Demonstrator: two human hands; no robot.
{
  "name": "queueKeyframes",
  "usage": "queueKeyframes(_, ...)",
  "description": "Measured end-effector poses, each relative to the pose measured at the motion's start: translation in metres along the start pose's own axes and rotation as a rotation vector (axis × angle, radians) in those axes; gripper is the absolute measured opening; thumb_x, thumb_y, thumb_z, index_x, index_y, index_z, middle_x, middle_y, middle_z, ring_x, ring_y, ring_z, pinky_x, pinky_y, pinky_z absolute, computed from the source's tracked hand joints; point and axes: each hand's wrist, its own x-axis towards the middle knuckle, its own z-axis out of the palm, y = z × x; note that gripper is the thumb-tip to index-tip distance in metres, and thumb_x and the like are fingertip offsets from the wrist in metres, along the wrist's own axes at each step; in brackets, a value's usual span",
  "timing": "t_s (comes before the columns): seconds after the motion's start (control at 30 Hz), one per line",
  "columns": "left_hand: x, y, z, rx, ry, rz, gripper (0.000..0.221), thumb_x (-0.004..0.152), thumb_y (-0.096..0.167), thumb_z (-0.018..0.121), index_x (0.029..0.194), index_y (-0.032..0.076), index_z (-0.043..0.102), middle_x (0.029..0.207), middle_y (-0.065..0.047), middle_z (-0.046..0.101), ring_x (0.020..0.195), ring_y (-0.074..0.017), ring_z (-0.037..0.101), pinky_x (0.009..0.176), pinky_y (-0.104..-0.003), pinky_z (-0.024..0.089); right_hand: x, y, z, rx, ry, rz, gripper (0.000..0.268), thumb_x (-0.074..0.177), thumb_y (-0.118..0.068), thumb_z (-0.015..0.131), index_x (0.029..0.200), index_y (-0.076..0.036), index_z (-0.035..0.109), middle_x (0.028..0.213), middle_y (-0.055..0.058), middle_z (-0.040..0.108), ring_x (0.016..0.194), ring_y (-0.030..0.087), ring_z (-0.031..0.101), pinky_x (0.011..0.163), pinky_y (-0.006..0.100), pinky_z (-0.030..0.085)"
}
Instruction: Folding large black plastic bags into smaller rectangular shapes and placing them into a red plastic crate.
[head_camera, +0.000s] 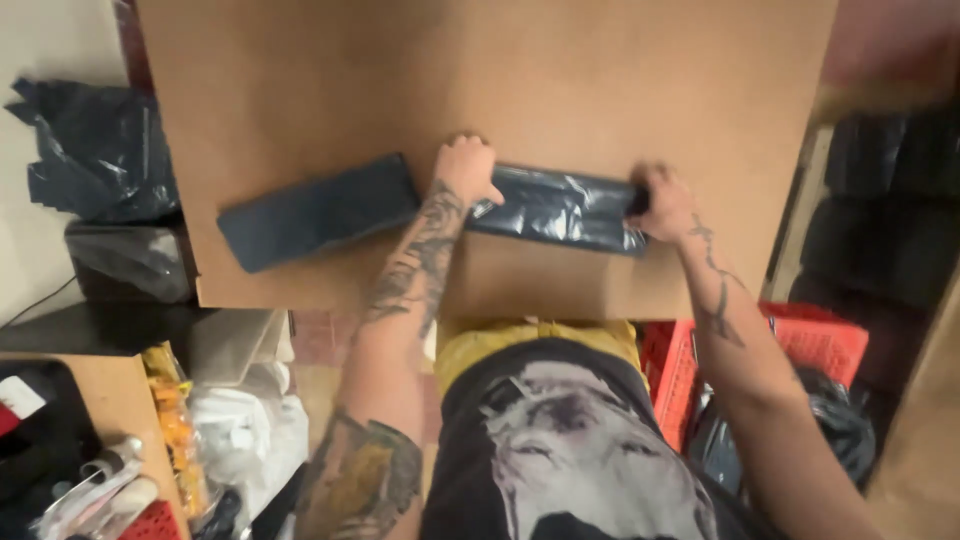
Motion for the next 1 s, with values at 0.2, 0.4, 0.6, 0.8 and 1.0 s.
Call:
queueKeyframes(0.2, -0.077, 0.015, -0.053, -0.409, -0.059, -0.148, 0.053, 0.073, 0.047, 0.089, 0.116, 0.021, 0.071, 0.115, -0.006, 0.069, 0.115, -0.029, 0.066, 0.093, -0.047, 0.053, -0.002, -0.009, -0.058, 0.161, -0.324, 0.083, 0.063, 0.068, -0.04, 0.091, 0.12, -0.008, 0.074, 0.107, 0.023, 0.073, 0.104, 0.042, 0.069, 0.081, 0.052, 0.05)
queueKeyframes(0.4, -0.202, -0.057, -0.042, -1.334, 0.493, -0.185, 0.044, 0.065, 0.016, 0.096, 0.097, 0.014, 0.067, 0.098, -0.002, 0.071, 0.09, -0.0171, 0.067, 0.086, -0.028, 0.051, -0.07, -0.112, -0.111, 0.682, -0.017, 0.055, 0.046, 0.091, -0.013, 0.076, 0.134, -0.007, 0.059, 0.119, 0.005, 0.065, 0.106, 0.015, 0.06, 0.094, 0.029, 0.049)
queueKeyframes(0.6, -0.298, -0.195, -0.008, -1.329, 0.775, -0.786, 0.049, 0.088, 0.026, 0.081, 0.133, 0.015, 0.065, 0.127, -0.018, 0.068, 0.122, -0.034, 0.064, 0.105, -0.041, 0.051, -0.017, -0.304, -0.016, 1.004, 0.043, -0.087, 0.048, 0.092, 0.003, 0.078, 0.135, 0.008, 0.057, 0.12, 0.024, 0.063, 0.115, 0.035, 0.062, 0.096, 0.048, 0.054)
queueKeyframes(0.8, -0.289, -0.306, 0.005, -1.046, 0.811, -0.701, 0.049, 0.108, 0.028, 0.06, 0.145, -0.003, 0.05, 0.138, -0.032, 0.058, 0.13, -0.0426, 0.057, 0.112, -0.05, 0.047, 0.024, -0.431, 0.013, 0.859, 0.053, -0.038, 0.036, 0.1, -0.012, 0.077, 0.126, 0.008, 0.062, 0.115, 0.031, 0.066, 0.115, 0.046, 0.063, 0.096, 0.057, 0.052)
queueKeyframes(1.0, -0.275, -0.31, 0.016, -0.75, 0.677, -0.805, 0.047, 0.107, 0.035, 0.055, 0.141, 0.002, 0.055, 0.122, -0.02, 0.067, 0.112, -0.0318, 0.07, 0.091, -0.04, 0.059, 0.03, -0.436, 0.044, 0.605, 0.111, 0.127, 0.048, 0.098, -0.032, 0.078, 0.13, 0.0, 0.064, 0.119, 0.027, 0.068, 0.119, 0.044, 0.062, 0.1, 0.055, 0.051)
